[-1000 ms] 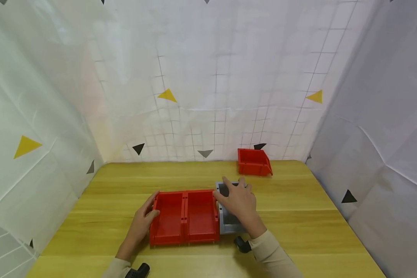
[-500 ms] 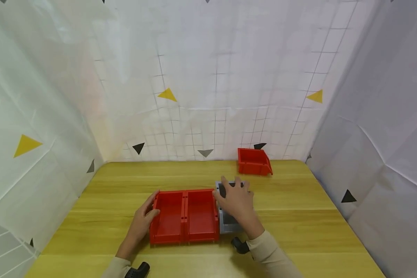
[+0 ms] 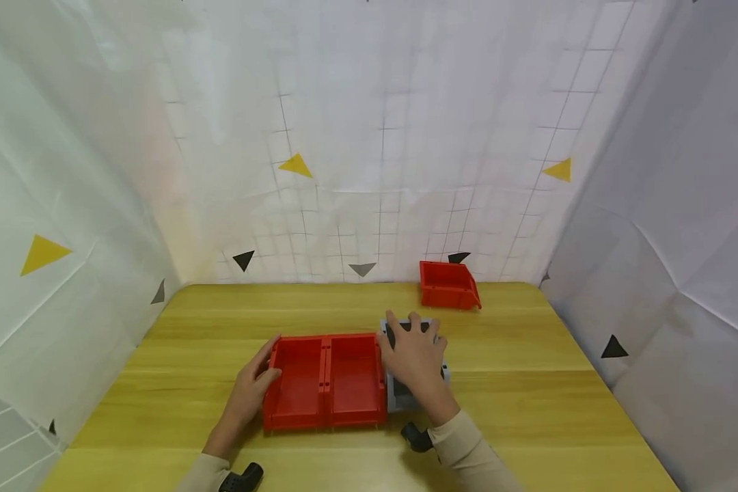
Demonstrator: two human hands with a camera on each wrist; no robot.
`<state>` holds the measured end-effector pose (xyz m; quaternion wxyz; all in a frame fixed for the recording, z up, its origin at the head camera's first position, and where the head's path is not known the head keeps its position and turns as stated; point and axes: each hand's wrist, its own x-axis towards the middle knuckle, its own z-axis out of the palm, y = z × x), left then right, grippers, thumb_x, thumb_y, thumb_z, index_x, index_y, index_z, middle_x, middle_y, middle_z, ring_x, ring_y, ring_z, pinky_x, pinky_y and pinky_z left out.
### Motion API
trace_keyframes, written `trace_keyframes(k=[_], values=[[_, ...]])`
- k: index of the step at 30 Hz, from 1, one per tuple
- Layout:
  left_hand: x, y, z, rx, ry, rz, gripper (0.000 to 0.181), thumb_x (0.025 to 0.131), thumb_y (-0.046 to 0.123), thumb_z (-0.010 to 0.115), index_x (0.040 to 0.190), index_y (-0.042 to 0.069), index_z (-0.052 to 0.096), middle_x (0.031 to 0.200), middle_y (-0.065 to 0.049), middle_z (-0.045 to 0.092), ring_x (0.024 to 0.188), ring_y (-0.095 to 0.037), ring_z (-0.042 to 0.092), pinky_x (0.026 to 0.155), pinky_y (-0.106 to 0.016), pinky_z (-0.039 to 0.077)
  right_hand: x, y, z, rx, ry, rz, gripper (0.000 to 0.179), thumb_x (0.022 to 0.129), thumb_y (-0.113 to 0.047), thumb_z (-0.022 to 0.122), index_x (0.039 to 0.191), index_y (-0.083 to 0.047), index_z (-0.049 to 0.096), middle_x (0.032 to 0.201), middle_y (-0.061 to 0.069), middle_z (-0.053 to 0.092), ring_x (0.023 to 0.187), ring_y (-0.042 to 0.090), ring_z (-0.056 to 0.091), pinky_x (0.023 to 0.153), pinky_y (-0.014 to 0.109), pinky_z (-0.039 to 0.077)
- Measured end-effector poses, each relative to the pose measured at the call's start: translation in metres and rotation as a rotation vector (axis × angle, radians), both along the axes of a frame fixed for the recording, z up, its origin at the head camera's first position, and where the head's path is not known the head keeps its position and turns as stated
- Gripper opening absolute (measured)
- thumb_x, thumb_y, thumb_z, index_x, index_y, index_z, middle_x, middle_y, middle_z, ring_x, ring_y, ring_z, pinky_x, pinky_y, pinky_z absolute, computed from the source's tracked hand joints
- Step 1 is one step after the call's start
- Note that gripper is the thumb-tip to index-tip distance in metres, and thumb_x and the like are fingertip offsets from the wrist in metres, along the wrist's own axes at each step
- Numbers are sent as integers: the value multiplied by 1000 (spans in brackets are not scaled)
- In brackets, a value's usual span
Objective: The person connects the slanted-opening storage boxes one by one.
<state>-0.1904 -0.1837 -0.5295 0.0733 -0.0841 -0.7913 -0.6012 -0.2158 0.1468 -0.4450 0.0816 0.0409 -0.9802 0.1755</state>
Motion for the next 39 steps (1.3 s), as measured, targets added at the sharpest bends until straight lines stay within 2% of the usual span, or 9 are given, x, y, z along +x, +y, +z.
trace_keyframes(k=[17, 32, 39], values=[[1, 2, 7, -3, -7, 4, 65, 102, 2, 57, 158, 33, 46, 150, -10, 53, 133, -33, 54, 109, -56, 43, -2, 0, -1, 8, -23, -9, 64, 104, -54, 46, 162, -26, 42, 156, 26, 36, 137, 59, 24, 100, 79, 29], [3, 3, 4, -5, -28, 16, 65, 102, 1, 57, 158, 32, 46, 153, -13, 51, 134, -35, 53, 109, -57, 42, 1, -2, -1, 16, -49, -8, 65, 104, -53, 47, 162, -25, 40, 157, 25, 34, 136, 59, 24, 103, 78, 28], [4, 4, 4, -17, -21, 18, 65, 102, 0, 56, 159, 30, 45, 153, -14, 51, 133, -36, 53, 108, -57, 43, 1, -2, -2, 19, -32, -9, 64, 104, -53, 47, 161, -25, 43, 156, 26, 36, 136, 60, 25, 102, 78, 29]])
